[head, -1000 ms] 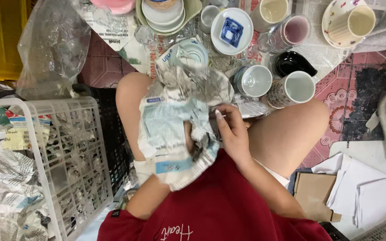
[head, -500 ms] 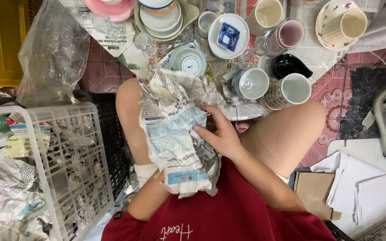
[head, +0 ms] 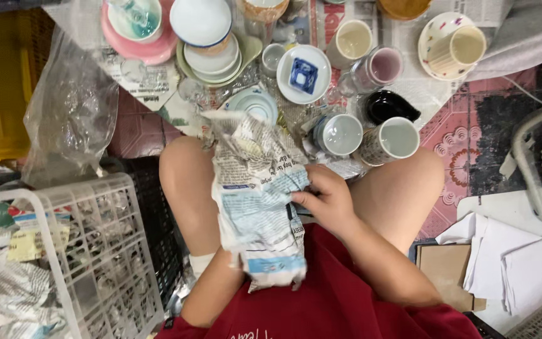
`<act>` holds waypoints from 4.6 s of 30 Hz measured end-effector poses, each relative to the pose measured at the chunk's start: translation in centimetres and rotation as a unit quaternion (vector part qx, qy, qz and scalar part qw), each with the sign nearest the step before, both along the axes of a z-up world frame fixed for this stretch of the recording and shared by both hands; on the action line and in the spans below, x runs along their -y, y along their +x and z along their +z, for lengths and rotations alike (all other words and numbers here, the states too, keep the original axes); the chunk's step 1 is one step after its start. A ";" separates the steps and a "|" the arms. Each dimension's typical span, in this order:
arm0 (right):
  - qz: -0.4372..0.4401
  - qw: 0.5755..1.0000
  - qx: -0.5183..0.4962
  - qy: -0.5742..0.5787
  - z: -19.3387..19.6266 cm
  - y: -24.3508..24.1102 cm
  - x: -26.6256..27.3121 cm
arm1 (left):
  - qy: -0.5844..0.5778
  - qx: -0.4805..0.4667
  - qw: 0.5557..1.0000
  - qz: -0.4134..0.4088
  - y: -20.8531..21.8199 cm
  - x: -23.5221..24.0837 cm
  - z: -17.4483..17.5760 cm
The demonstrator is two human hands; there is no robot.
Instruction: The person sits on the floor and wraps various ceramic dishes, including cups and bowls, with newspaper. They fold the newspaper around each item and place the wrapped items into a nearby basket.
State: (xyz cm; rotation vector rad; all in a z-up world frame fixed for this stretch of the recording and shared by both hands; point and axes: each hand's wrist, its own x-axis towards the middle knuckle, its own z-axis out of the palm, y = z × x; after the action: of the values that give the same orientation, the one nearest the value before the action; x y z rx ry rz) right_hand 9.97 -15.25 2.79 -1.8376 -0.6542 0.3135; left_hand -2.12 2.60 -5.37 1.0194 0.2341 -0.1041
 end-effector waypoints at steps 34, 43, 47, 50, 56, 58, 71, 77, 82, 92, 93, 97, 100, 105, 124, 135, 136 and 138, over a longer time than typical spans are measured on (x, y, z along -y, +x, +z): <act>0.278 0.899 0.219 -0.257 9.1 3.1 0.4 | 0.300 -0.054 0.926 0.225 5.4 -1.7 2.4; 0.123 0.972 0.156 -0.127 4.0 5.0 0.4 | 0.228 -0.143 0.963 0.023 3.3 -1.4 -0.6; 0.022 0.971 0.105 -0.212 2.1 3.5 1.1 | 0.016 0.215 0.975 -0.053 2.2 -1.4 -1.0; -0.014 0.966 0.109 -0.234 1.2 3.0 1.2 | 0.131 0.158 0.977 -0.054 2.2 -0.4 -1.4; 0.096 0.978 0.021 -0.181 2.4 4.4 1.9 | 0.222 0.086 0.971 -0.002 1.9 -0.5 -2.9; 0.130 0.981 0.085 -0.119 4.1 4.5 2.4 | 0.150 0.069 0.986 0.031 2.1 -1.3 -3.5; -0.065 0.978 -0.091 0.178 6.7 6.5 5.3 | 0.101 0.046 0.984 0.136 0.2 -1.8 -7.2; -0.283 0.944 0.123 0.114 5.9 13.5 12.8 | 0.015 -0.046 0.969 0.242 0.3 -1.9 -7.2; -0.321 0.945 0.068 0.011 -1.6 20.4 18.2 | 0.063 0.011 0.972 0.225 0.3 -4.0 -9.5; -0.306 0.929 0.138 -0.153 -12.0 23.6 19.2 | 0.159 -0.028 0.959 0.234 -0.8 -4.0 -13.7; -0.308 0.922 0.148 -0.183 -12.1 23.7 19.1 | 0.117 -0.038 0.964 0.238 -1.0 -3.9 -14.5; -0.309 0.926 0.084 -0.202 -10.9 22.9 19.4 | -0.010 -0.058 0.971 0.231 -1.9 -3.4 -18.1; -0.239 0.925 0.166 -0.245 -7.4 21.0 19.6 | -0.025 -0.054 0.974 0.218 -1.5 -2.8 -18.5; -0.241 0.908 0.267 -0.214 -0.4 12.1 15.8 | -0.033 -0.022 0.987 0.155 -1.2 -1.6 -12.3; -0.101 0.892 -0.383 0.216 -6.6 -4.8 4.9 | 0.048 0.080 0.991 0.096 2.7 0.2 3.3; -0.066 0.831 -0.474 0.285 -5.6 -4.9 6.2 | -0.141 -0.068 0.976 0.148 2.9 0.5 1.5; -0.069 0.836 -0.462 0.287 -5.1 -4.8 6.3 | -0.144 -0.056 0.979 0.132 2.7 0.3 1.2; -0.078 0.848 -0.436 0.290 -4.1 -4.6 6.5 | -0.149 -0.031 0.983 0.098 2.1 -0.6 1.0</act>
State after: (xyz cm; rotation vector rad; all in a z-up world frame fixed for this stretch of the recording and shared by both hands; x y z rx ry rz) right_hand 5.37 -21.74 -1.33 -0.9851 0.0592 0.6967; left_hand 0.02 3.16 -4.42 0.6921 0.3642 0.0091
